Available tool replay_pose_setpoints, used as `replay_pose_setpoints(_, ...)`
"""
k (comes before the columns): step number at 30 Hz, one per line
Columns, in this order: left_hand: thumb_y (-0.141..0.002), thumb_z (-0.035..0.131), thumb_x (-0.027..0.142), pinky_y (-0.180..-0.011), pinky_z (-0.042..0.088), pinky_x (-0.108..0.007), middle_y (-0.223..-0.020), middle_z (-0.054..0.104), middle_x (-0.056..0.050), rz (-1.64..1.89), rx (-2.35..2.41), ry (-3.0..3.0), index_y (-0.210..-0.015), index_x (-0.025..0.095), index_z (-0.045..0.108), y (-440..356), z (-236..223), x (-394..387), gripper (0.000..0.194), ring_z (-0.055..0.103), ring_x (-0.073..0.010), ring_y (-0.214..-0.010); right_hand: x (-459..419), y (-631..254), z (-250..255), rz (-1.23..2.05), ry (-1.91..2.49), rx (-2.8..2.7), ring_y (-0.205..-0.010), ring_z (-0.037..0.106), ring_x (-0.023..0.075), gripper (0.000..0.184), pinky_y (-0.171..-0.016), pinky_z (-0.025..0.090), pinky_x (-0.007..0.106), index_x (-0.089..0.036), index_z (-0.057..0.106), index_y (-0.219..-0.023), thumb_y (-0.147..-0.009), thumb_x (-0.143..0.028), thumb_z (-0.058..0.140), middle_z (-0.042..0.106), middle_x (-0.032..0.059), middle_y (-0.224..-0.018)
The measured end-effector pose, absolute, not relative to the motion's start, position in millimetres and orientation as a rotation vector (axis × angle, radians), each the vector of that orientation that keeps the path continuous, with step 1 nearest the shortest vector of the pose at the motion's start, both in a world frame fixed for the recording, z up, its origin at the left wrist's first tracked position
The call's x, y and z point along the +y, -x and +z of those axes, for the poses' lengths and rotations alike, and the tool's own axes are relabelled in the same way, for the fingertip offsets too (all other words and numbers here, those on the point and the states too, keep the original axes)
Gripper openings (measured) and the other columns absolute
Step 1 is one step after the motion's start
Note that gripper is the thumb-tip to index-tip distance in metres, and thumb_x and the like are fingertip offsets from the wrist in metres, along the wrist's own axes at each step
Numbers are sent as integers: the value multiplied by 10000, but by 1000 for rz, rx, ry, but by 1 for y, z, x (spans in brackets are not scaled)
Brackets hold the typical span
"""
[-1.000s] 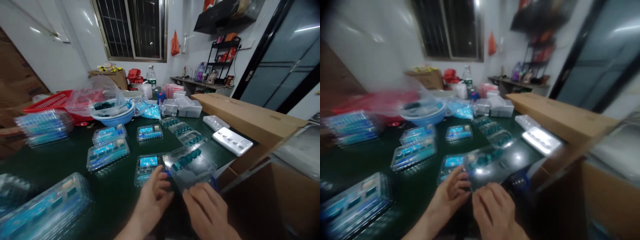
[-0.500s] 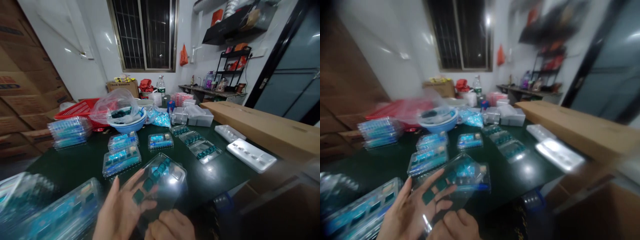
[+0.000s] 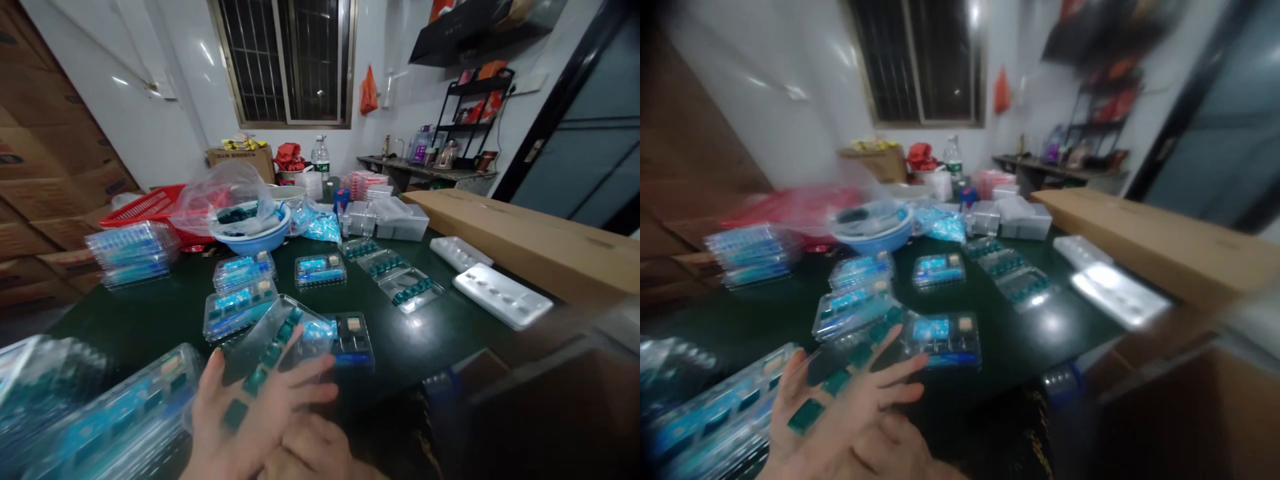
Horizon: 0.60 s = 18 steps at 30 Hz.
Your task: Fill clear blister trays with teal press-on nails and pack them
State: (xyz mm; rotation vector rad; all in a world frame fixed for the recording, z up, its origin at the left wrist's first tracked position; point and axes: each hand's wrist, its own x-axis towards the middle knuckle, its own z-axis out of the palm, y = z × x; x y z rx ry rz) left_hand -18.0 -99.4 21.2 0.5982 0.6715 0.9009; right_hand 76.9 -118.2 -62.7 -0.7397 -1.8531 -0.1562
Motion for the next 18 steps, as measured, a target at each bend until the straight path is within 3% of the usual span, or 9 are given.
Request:
replay_pose_setpoints(2, -462, 253, 854, -902, 278, -535, -1265, 455, -172, 902, 623, -631, -1360, 215, 20, 18, 23, -92, 1127, 471, -371, -1077, -117, -85, -58, -185, 721, -1915, -539, 510, 112, 117, -482, 439, 221, -214, 492, -602, -699, -166, 535, 514, -36, -550)
replay_pose_setpoints(4, -494, 296, 818, -910, 272, -529, -1276, 446, -162, 922, 603, -707, -1361, 222, -20, 19, 23, -81, 1098, 462, -357, -1091, -116, -99, -50, -270, 741, -1878, -658, 554, 131, 107, -595, 482, 251, -224, 561, -713, -691, -119, 551, 566, -23, -660)
replay_pose_setpoints(8, -582, 424, 650, -914, 298, -514, -1331, 376, -151, 932, 689, -1009, -1370, 195, 62, 19, 22, -51, 980, 386, -356, -1159, -110, -142, -43, -272, 877, -1754, -939, 532, 238, 267, -752, 484, 391, -193, 584, -983, -723, -134, 567, 571, 78, -937)
replay_pose_setpoints(11, -598, 561, 455, -936, 304, -471, -1363, 333, -111, 872, 846, -1457, -1357, 202, 193, 14, 21, -28, 881, 364, -344, -1173, -102, -176, -60, -84, 954, -1798, -951, 519, 231, 376, -769, 479, 399, -156, 528, -1103, -736, -74, 544, 538, 115, -988)
replay_pose_setpoints(14, -549, 640, 311, -993, 211, -472, -1405, 250, -75, 571, 995, -2016, -1341, 245, 247, 5, 15, -10, 886, 241, -338, -1243, -97, -197, -84, 18, 997, -1792, -920, 516, 204, 423, -768, 470, 390, -160, 491, -1150, -747, -32, 512, 528, 108, -981)
replay_pose_setpoints(18, -471, 677, 282, -949, 59, -623, -1430, 168, -88, 82, 1116, -2390, -1339, 322, 213, -6, 2, 2, 986, 122, -401, -1264, -92, -208, -104, 78, 1059, -1790, -921, 506, 202, 421, -759, 464, 382, -167, 476, -1163, -762, -41, 498, 516, 109, -994)
